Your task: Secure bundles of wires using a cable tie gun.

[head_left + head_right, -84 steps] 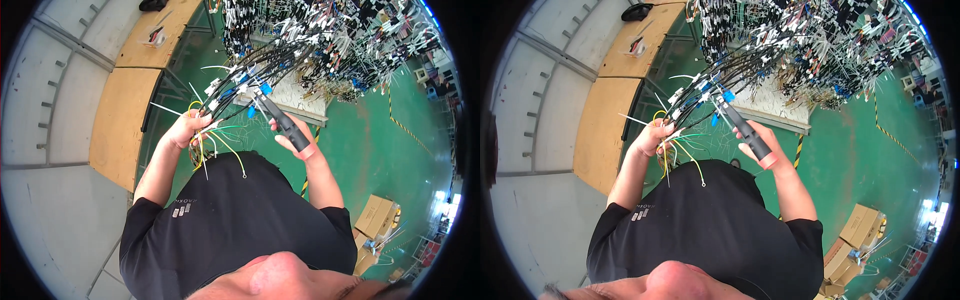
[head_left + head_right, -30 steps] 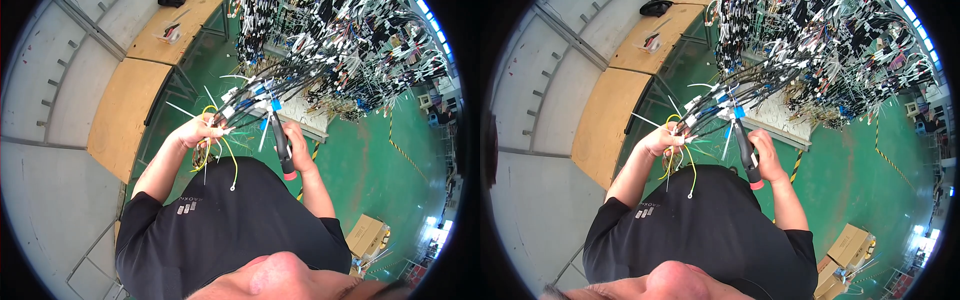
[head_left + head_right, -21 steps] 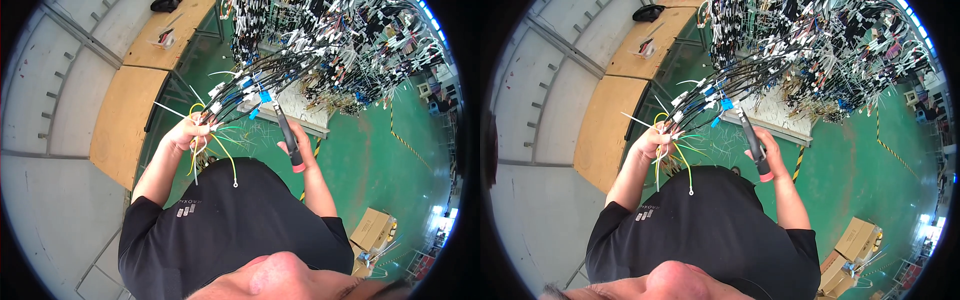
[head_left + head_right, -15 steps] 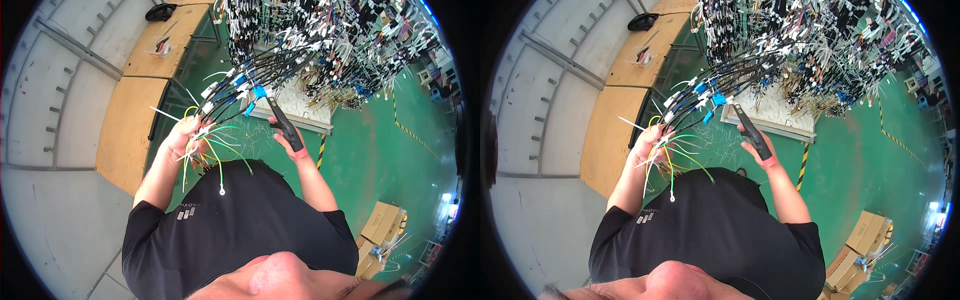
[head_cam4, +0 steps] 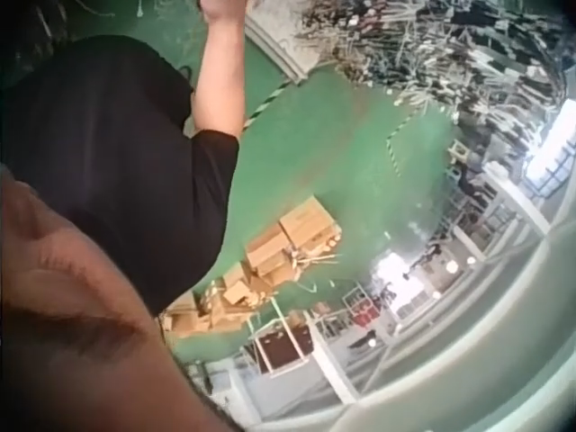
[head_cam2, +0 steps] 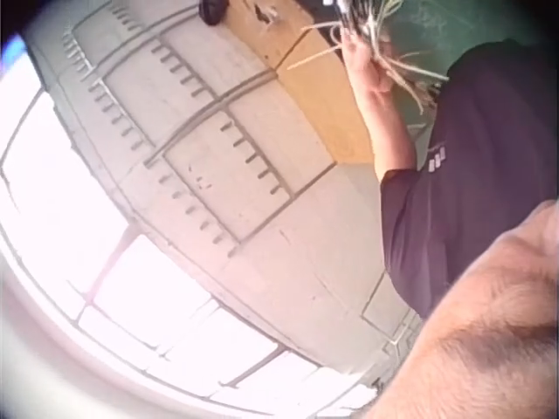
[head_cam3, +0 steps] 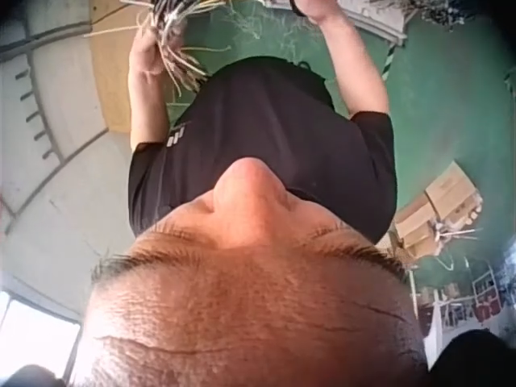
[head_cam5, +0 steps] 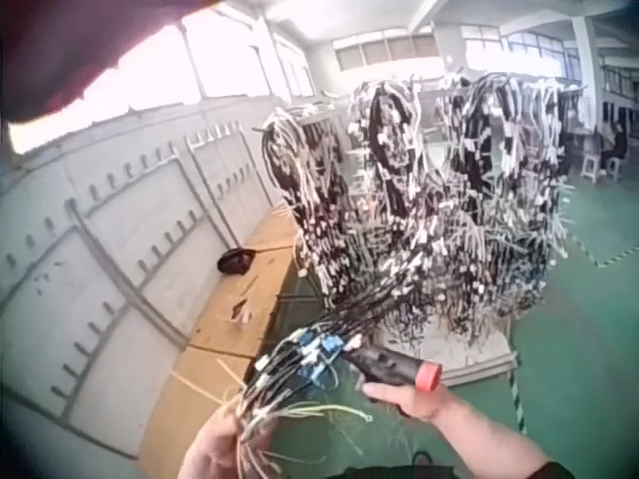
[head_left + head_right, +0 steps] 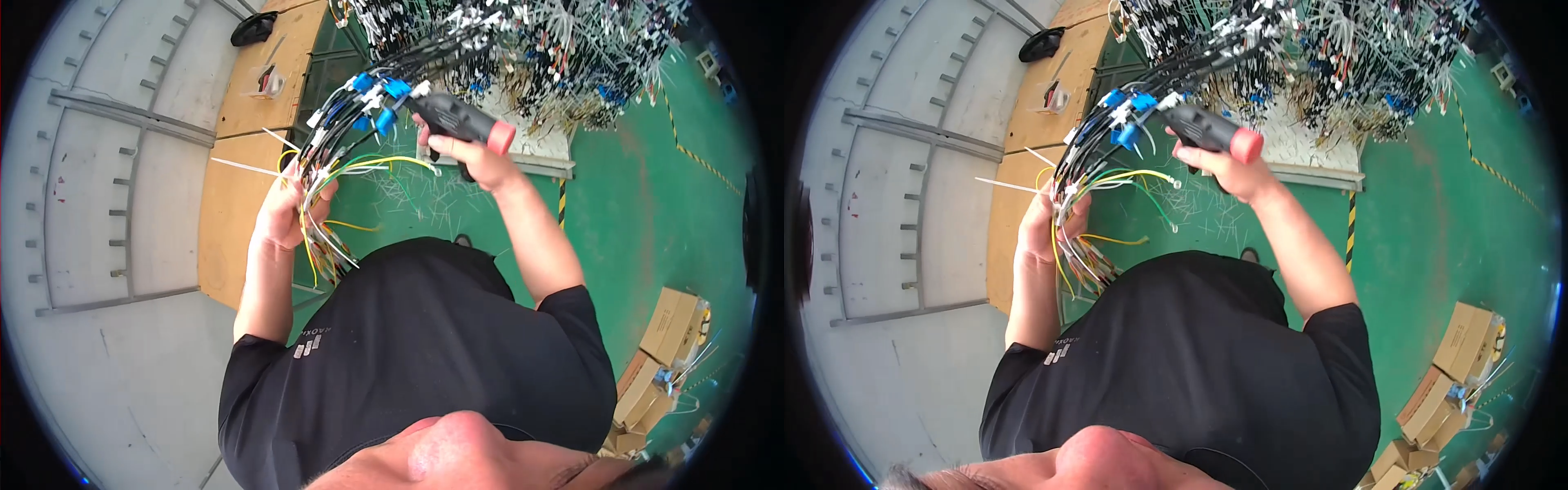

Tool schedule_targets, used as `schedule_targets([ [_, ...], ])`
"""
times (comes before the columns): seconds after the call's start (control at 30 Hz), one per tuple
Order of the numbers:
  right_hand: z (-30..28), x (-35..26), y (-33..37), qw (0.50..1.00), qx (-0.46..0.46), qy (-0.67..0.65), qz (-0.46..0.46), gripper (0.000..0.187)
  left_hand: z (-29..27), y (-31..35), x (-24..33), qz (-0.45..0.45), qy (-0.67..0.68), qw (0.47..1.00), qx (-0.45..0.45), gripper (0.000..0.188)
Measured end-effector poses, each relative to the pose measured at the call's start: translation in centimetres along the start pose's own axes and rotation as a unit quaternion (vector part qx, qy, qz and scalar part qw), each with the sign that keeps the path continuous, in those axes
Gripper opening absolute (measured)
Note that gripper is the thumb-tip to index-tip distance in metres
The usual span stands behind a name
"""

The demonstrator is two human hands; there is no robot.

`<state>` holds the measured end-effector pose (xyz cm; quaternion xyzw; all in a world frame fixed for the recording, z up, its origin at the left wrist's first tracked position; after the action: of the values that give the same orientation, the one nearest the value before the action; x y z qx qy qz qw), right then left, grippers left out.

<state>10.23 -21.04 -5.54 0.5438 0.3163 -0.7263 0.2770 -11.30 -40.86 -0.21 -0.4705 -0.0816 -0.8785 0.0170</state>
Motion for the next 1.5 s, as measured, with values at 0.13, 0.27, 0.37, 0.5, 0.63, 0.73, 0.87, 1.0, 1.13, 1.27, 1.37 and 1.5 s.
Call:
schedule_targets([
  [0.13,-0.1,-4.9,-0.9,0.990,-0.013,0.135,-0.024,0.041,-0.5,0.5,0.8,-0.035,-0.174,0.981,0.080,0.078],
  [0.27,-0.2,-6.9,-1.2,0.984,-0.048,0.172,0.022,0.041,2.0,0.3,1.8,-0.158,-0.283,0.941,0.092,0.035],
  [0.37,0.0,-7.8,-1.6,0.984,-0.062,0.166,0.006,0.030,2.7,-0.4,1.8,-0.242,-0.437,0.865,0.036,0.026],
  [0.5,-0.6,-8.2,-2.2,0.972,-0.088,0.210,0.050,0.028,3.1,-1.7,1.1,-0.236,-0.681,0.693,-0.001,0.033],
  [0.63,-2.1,-7.9,-1.7,0.976,-0.089,0.194,0.052,0.024,1.3,-1.4,1.4,-0.257,-0.476,0.841,0.014,0.033],
  [0.73,-3.6,-7.3,0.2,0.993,-0.079,0.077,0.040,0.040,2.4,-0.8,2.6,-0.288,-0.362,0.886,-0.040,0.048],
  [0.87,-4.9,-5.8,3.5,0.997,-0.063,0.003,0.044,0.046,2.5,-0.6,2.0,-0.247,-0.353,0.900,-0.067,0.062],
  [1.0,-5.5,-4.8,5.1,0.995,-0.069,-0.021,0.065,0.050,2.6,-0.8,0.9,-0.248,-0.336,0.904,-0.092,0.066],
  [1.13,-5.1,-5.2,5.0,0.994,-0.084,0.004,0.076,0.045,2.7,-0.3,0.6,-0.254,-0.374,0.888,-0.081,0.068],
  [1.27,-4.6,-5.6,4.5,0.991,-0.078,0.069,0.088,0.039,3.0,0.0,0.3,-0.257,-0.377,0.887,-0.066,0.060],
  [1.37,-4.6,-5.1,4.0,0.985,-0.103,0.097,0.098,0.039,3.3,0.1,0.5,-0.243,-0.382,0.889,-0.073,0.061],
  [1.5,-4.5,-4.6,3.9,0.980,-0.134,0.095,0.113,0.047,3.5,0.1,1.2,-0.231,-0.391,0.888,-0.074,0.062],
])
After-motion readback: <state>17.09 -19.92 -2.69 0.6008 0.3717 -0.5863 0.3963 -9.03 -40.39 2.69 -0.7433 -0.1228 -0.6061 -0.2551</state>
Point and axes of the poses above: each hand's wrist, its own y-axis away from the middle knuckle, its own z-axis out of the palm, x = y × z, the point moved 7 cm from there along -y, towards the middle knuckle, and after that the axes turned 4 degrees about y, right-handed, at the moved point
